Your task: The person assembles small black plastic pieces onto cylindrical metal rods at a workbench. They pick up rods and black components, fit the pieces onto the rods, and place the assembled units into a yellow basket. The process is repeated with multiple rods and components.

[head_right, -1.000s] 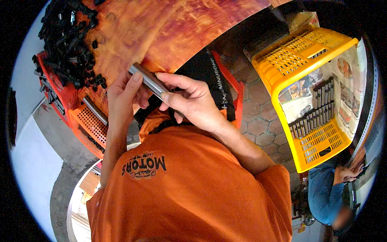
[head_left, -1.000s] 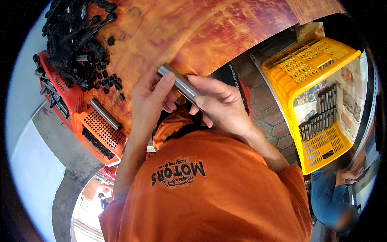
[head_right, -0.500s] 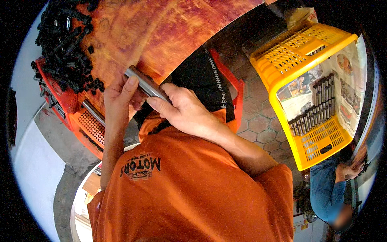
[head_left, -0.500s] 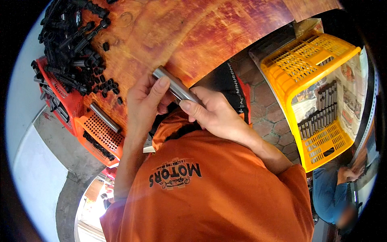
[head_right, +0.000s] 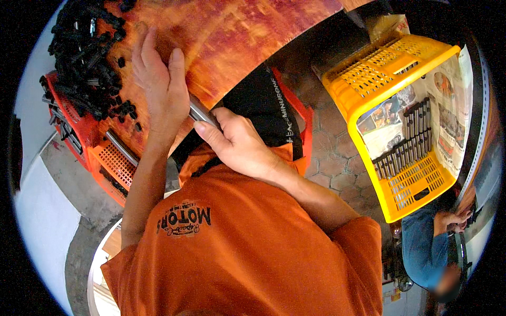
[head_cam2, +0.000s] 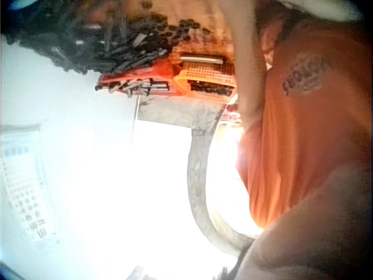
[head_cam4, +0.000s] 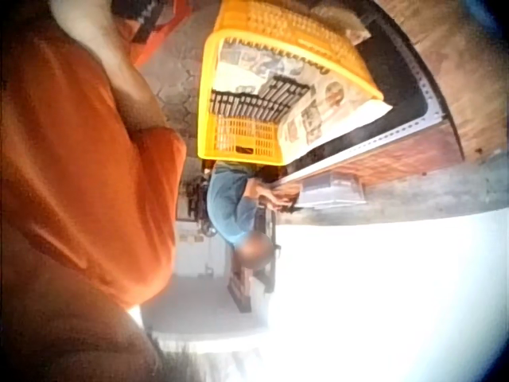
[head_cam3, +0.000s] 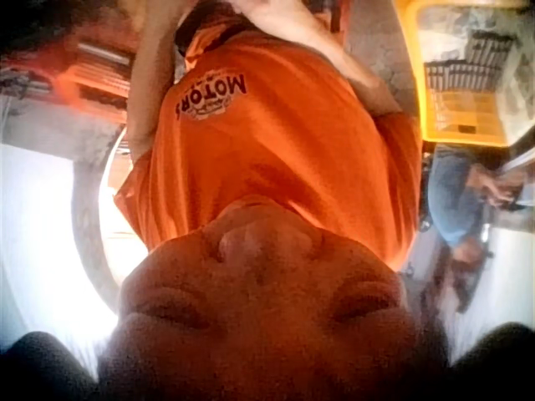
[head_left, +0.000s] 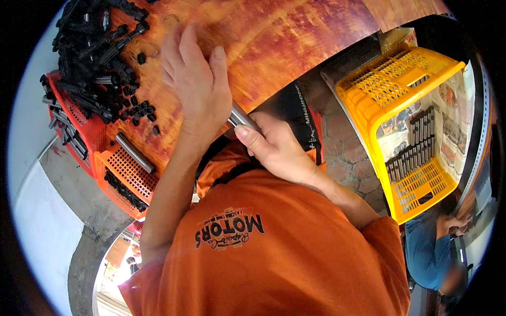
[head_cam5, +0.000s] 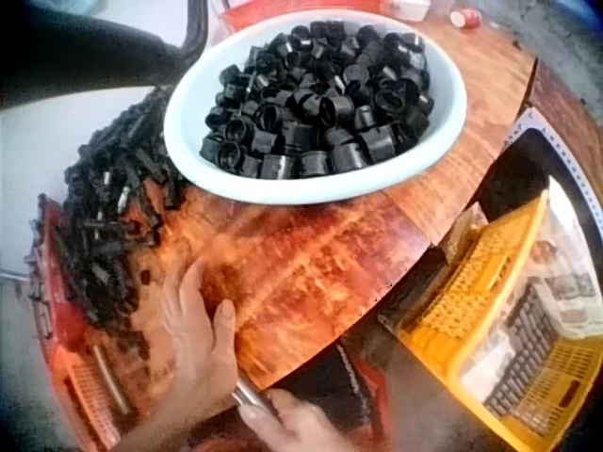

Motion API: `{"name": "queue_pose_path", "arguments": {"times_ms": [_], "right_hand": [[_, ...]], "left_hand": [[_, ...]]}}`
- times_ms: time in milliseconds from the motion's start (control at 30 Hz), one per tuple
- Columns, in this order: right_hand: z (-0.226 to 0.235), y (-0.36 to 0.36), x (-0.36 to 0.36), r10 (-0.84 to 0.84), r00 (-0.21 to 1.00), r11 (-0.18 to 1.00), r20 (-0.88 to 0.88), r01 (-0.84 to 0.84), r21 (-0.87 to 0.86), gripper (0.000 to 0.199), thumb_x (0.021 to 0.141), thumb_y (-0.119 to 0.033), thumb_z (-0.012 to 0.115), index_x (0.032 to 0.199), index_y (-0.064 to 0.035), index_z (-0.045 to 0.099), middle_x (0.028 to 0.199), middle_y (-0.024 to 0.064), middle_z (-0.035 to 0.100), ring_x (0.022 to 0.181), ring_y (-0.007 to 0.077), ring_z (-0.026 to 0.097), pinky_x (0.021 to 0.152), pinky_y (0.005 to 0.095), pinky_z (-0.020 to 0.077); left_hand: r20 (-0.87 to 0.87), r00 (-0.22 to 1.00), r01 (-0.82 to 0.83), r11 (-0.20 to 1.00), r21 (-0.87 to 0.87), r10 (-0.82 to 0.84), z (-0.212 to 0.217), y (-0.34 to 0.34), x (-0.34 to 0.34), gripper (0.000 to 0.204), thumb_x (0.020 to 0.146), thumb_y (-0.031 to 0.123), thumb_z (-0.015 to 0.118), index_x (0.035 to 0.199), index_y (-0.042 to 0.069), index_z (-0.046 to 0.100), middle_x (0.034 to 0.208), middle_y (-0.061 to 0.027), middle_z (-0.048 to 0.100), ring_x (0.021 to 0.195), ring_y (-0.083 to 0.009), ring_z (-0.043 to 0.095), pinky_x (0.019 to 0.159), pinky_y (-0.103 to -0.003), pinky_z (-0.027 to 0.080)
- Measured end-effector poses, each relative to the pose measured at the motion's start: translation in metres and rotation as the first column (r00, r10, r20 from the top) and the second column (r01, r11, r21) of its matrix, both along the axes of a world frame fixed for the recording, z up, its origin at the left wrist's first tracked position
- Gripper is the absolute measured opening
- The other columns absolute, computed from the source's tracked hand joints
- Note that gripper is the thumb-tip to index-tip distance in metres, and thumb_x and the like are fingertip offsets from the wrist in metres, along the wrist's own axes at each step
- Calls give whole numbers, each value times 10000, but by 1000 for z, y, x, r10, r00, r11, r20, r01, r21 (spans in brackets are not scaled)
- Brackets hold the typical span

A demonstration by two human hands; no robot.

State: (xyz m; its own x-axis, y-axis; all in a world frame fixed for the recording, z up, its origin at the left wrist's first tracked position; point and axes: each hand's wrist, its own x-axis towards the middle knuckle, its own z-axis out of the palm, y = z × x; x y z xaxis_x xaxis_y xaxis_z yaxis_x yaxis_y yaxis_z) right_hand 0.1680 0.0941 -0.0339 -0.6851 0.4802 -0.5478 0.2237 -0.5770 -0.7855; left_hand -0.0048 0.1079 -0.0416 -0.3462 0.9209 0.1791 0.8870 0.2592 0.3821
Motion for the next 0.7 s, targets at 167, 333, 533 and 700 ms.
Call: {"name": "queue_pose_path", "arguments": {"times_ms": [167,333,533,700], "right_hand": [[0,1,1,10,1000,1000,-16,-10,-3,387,961,-330,565,846,37,520,615,145,512,576,173,505,524,384,433],[-4,2,1,40,999,999,-6,-40,1,393,961,-340,557,870,40,518,635,179,533,581,222,538,542,396,448],[-4,1,0,66,998,998,-6,-66,-23,396,960,-350,547,910,43,524,679,212,559,626,314,601,578,428,464],[-7,2,0,86,996,996,-20,-86,-10,396,961,-347,544,922,46,529,688,201,564,631,303,598,586,423,465]], "left_hand": [[2,1000,15,1000,16,-15,4,1,2,517,897,168,552,1362,18,385,1432,-220,321,1327,-389,276,1073,-524,184],[1,1000,29,999,24,-29,5,4,2,504,889,129,540,1360,24,394,1429,-219,333,1328,-384,281,1076,-514,180],[69,996,56,998,27,-58,5,2,0,508,877,110,538,1358,24,399,1423,-209,346,1323,-390,290,1076,-525,172],[70,995,68,997,26,-70,3,2,-2,511,886,132,528,1368,31,391,1422,-198,353,1324,-396,292,1070,-542,177]]}}
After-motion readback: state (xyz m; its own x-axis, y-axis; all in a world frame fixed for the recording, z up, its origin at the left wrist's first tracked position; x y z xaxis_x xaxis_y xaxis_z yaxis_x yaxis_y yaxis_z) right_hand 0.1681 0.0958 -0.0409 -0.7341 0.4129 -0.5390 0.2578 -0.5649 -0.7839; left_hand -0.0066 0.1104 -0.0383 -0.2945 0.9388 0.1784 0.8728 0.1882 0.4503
